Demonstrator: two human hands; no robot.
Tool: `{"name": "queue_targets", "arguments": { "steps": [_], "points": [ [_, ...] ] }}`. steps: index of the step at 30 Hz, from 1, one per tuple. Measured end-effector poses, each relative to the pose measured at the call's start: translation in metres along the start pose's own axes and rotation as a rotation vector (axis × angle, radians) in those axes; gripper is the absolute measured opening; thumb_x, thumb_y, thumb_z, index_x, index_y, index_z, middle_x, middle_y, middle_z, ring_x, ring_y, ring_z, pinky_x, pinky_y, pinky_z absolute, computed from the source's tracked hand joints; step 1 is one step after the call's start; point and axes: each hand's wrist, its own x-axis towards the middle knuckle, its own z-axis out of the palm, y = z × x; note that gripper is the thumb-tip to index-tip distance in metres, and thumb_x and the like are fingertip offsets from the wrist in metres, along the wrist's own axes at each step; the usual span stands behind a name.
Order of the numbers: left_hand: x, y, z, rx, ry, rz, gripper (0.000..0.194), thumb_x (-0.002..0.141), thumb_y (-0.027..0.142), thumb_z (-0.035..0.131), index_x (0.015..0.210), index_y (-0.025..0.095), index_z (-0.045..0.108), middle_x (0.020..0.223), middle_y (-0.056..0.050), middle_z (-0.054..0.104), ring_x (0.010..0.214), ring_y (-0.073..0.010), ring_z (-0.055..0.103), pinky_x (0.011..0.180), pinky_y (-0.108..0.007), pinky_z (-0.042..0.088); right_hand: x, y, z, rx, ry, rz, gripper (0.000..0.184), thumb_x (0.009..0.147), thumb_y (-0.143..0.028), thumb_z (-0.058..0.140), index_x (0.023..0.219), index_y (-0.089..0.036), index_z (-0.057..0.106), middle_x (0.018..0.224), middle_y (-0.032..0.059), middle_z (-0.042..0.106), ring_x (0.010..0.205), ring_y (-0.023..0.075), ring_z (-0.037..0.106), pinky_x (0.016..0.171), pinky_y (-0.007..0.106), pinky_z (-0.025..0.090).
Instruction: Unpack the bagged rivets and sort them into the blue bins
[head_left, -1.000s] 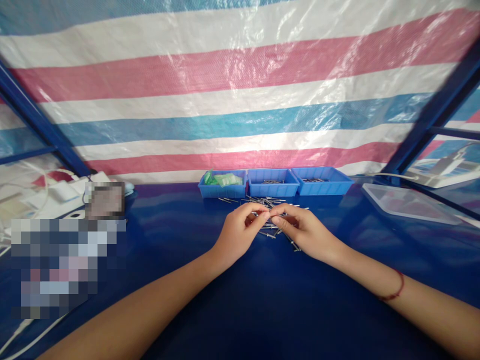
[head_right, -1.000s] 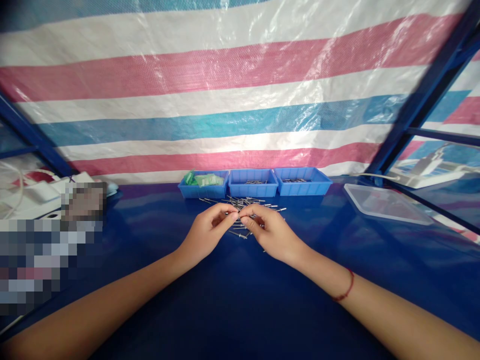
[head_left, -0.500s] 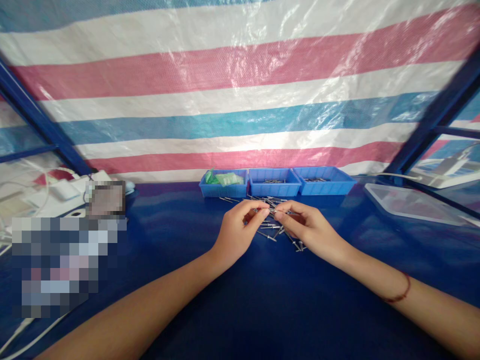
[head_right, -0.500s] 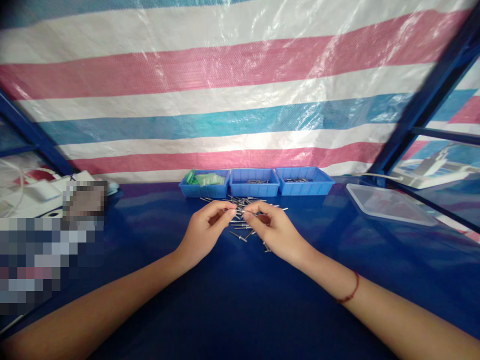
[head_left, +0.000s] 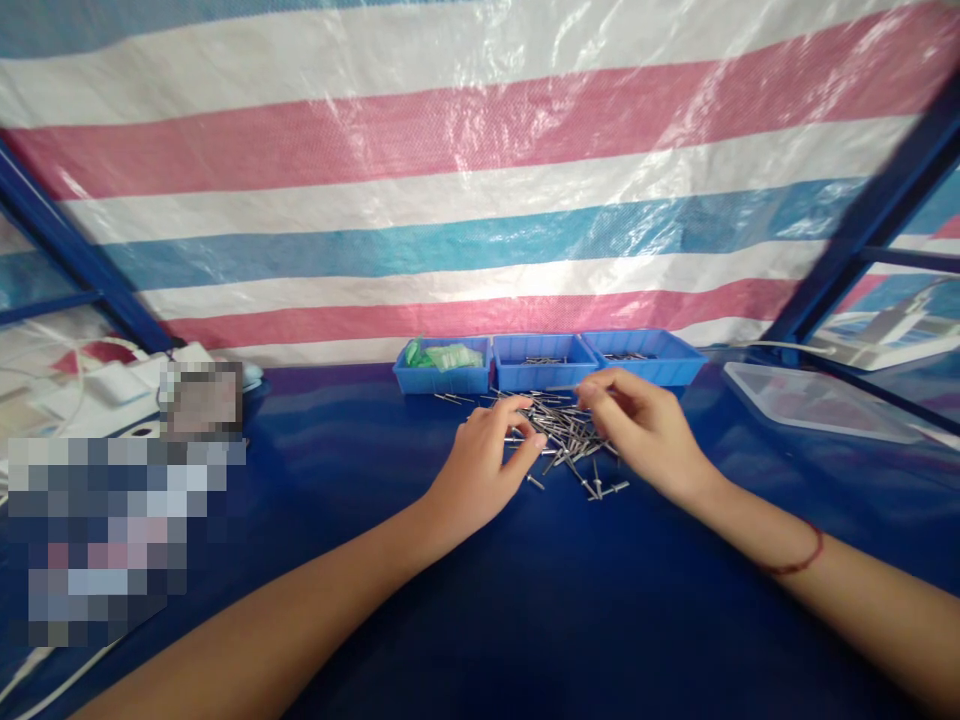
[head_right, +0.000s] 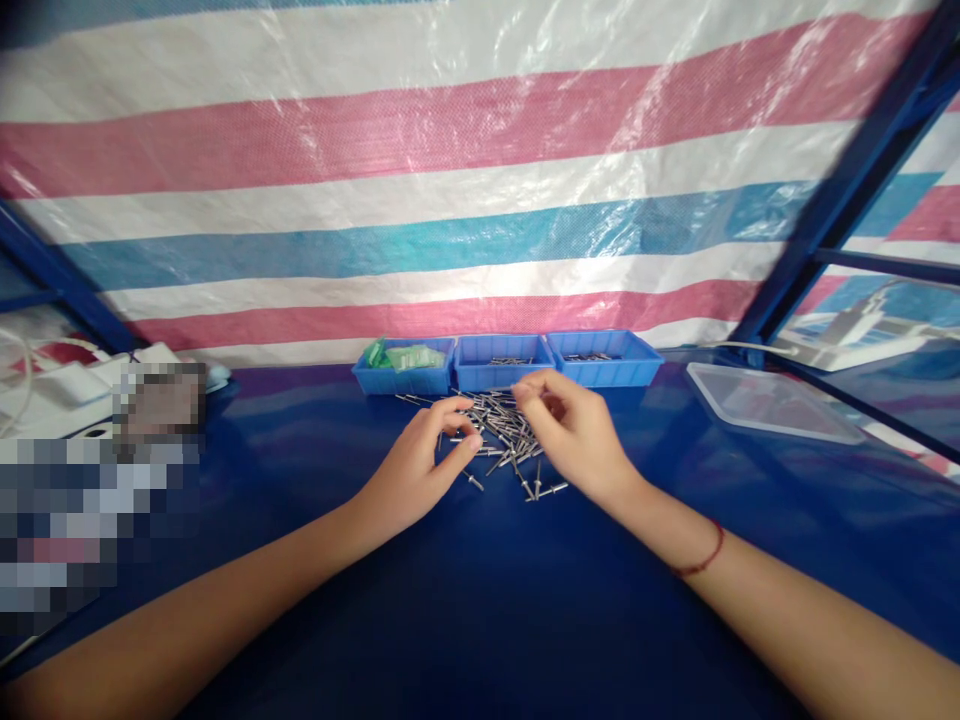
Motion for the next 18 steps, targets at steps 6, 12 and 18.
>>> {"name": "queue_targets", "arguments": {
  "steps": [6,12,18],
  "points": [
    [-0.004,0.006,-0.009,0.323,-0.231,0.213,0.016,0.079,0.026,0.056,0.093,0.023,0.064,0.107,-0.004,0.064,0.107,-0.0259,0.046,0.086,-0.042,0.035,0.042,0.049,-0.052,-0.507,0.376,0.106,0.040,0.088,-0.047,0.044,0.102,-0.016,0.065,0.074,0.0079,0.064,0.062,0.0190,0.058,0.059,0.031,0.042],
    [-0.006,0.001,-0.012,0.365,-0.327,0.243,0.013,0.086,0.026,0.052,0.087,0.023,0.065,0.108,-0.003,0.062,0.106,-0.0242,0.046,0.084,-0.041,0.034,0.049,0.079,-0.067,-0.649,0.205,0.179,0.034,0.083,-0.039,0.053,0.106,-0.015,0.063,0.064,0.0056,0.060,0.061,0.0233,0.057,0.063,0.036,0.040],
    [-0.002,-0.003,-0.008,0.306,-0.258,0.218,0.017,0.092,0.029,0.047,0.090,0.023,0.062,0.100,-0.002,0.064,0.099,-0.0207,0.052,0.084,-0.037,0.037,0.034,0.043,-0.039,-0.422,0.037,0.125,0.025,0.081,-0.037,0.052,0.095,-0.018,0.063,0.066,0.0016,0.060,0.059,0.0171,0.057,0.061,0.030,0.043]
  ]
}}
